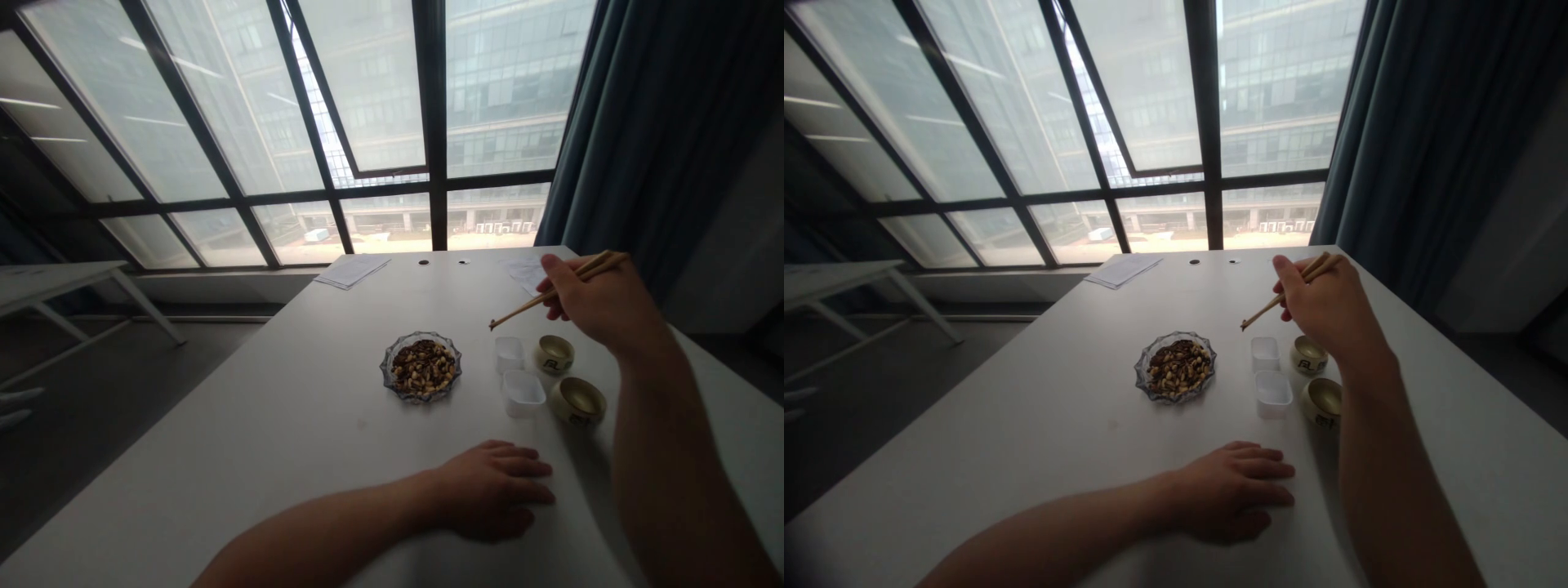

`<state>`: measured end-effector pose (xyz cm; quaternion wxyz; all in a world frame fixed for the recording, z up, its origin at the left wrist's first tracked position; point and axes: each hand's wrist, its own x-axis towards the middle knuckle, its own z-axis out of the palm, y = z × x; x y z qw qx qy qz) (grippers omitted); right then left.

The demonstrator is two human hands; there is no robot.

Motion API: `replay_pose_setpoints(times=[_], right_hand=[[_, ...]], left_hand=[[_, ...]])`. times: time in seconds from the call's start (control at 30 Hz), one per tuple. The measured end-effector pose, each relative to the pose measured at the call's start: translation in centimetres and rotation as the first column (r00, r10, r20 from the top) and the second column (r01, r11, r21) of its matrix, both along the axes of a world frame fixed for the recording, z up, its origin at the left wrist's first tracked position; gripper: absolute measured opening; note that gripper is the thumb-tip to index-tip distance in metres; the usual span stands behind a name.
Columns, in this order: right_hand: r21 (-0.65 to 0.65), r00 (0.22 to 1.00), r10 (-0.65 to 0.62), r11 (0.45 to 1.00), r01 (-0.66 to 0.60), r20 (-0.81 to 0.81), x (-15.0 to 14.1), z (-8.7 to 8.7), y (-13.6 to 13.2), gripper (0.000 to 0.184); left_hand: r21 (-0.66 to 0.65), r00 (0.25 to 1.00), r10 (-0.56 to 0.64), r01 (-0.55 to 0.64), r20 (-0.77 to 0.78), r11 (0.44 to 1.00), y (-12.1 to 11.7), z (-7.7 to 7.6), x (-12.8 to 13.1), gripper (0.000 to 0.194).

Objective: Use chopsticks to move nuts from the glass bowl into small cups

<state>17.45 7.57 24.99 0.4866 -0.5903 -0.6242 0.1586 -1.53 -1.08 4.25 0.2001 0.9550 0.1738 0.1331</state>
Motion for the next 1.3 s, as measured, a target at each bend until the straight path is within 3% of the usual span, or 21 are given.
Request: replay_pose_setpoints(times=[0.13, 0.47, 0.7, 1.3], right_hand=[[-0.034, 0.998, -0.064, 0.997, 0.064, 0.024, 1.3, 0.2, 0.1, 0.039], [-0.048, 0.999, -0.017, 0.999, 0.019, 0.046, 2.0, -1.5, 2.5, 0.047], [0.005, 0.998, 0.013, 1.000, -0.013, 0.062, 2.1, -2.1, 2.9, 0.051], [-0.031, 1.000, 0.000, 1.000, 0.001, 0.027, 1.6, -2.3, 2.9, 0.044]], left_hand=[[-0.006, 1.000, 0.001, -0.001, 0.002, 1.000, 0.0, 0.3, 0.0, 0.040], [-0.016, 1.000, 0.002, -0.002, 0.021, 1.000, 0.0, 0.4, -0.1, 0.039], [-0.042, 1.000, 0.004, -0.004, 0.007, 0.999, 0.0, 0.6, -0.1, 0.040], [-0.026, 1.000, 0.001, 0.000, 0.010, 1.000, 0.0, 0.6, -0.1, 0.039]])
